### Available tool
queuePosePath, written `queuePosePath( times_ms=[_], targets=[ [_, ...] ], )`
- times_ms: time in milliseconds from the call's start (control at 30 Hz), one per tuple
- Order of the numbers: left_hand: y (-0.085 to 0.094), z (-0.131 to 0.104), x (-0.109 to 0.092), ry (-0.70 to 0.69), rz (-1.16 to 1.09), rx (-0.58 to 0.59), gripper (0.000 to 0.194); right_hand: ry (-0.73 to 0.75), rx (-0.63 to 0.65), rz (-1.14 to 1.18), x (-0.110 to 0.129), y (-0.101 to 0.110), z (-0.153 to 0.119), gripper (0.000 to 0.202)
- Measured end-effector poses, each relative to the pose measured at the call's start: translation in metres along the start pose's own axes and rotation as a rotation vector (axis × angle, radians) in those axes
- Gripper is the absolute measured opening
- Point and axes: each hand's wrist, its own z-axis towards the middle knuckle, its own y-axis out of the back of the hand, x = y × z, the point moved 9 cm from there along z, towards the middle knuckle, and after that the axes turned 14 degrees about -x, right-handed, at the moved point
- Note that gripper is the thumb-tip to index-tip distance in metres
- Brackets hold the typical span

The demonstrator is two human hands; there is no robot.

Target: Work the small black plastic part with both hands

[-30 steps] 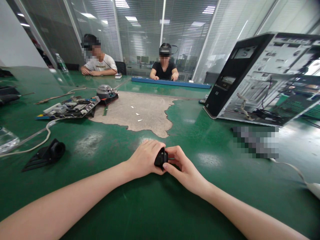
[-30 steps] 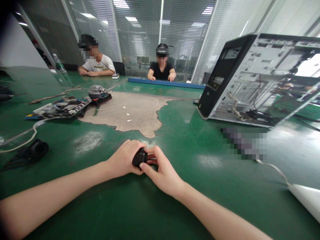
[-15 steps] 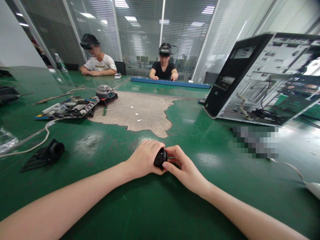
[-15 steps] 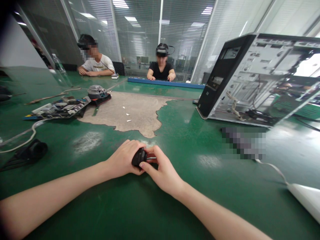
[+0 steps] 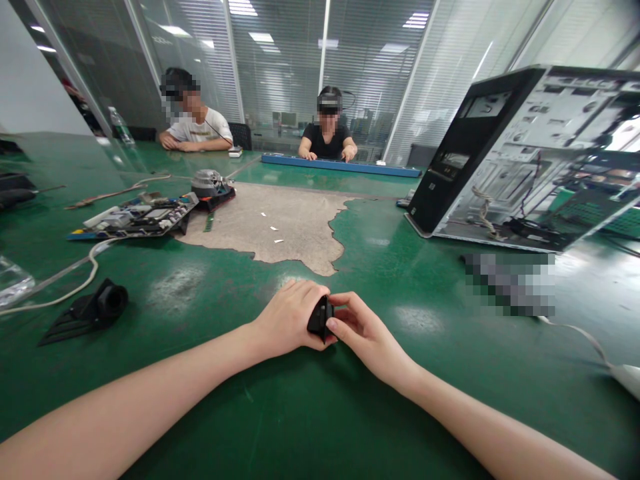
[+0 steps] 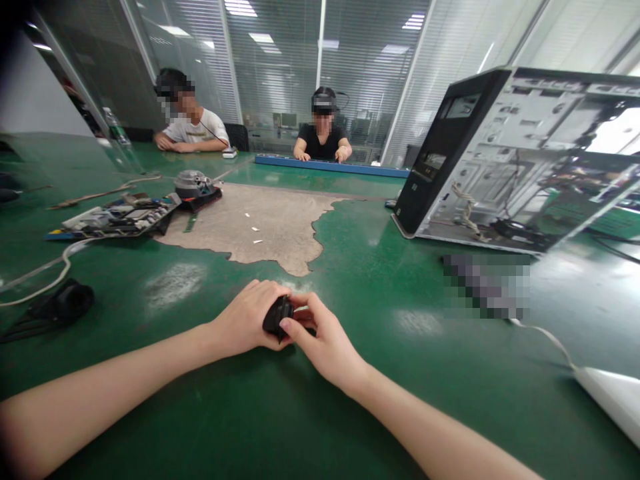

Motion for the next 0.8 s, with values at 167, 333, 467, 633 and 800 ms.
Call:
queuePosePath(
  times_ms=[167, 333, 467, 633, 800],
  targets=[
    [0.000, -0.001, -0.001, -0.008, 0.008, 0.026, 0.050, 0.158, 0.006, -0.058, 0.012, 0.000, -0.004, 0.024],
    [0.001, 0.000, -0.001, -0.007, 0.005, 0.002, 0.047, 0.087, -0.024, -0.031, 0.006, 0.001, -0.003, 0.016],
    [0.000, 0.000, 0.000, -0.006, 0.004, 0.006, 0.047, 0.047, -0.026, -0.035, 0.002, 0.001, -0.001, 0.021],
    [0.000, 0.000, 0.001, -0.001, 0.009, 0.010, 0.049, 0.127, -0.009, -0.116, 0.008, 0.001, -0.003, 0.023],
    [0.001, -0.001, 0.000, -0.010, 0.012, 0.004, 0.049, 0.153, -0.009, -0.104, 0.011, 0.002, -0.004, 0.020]
  ],
)
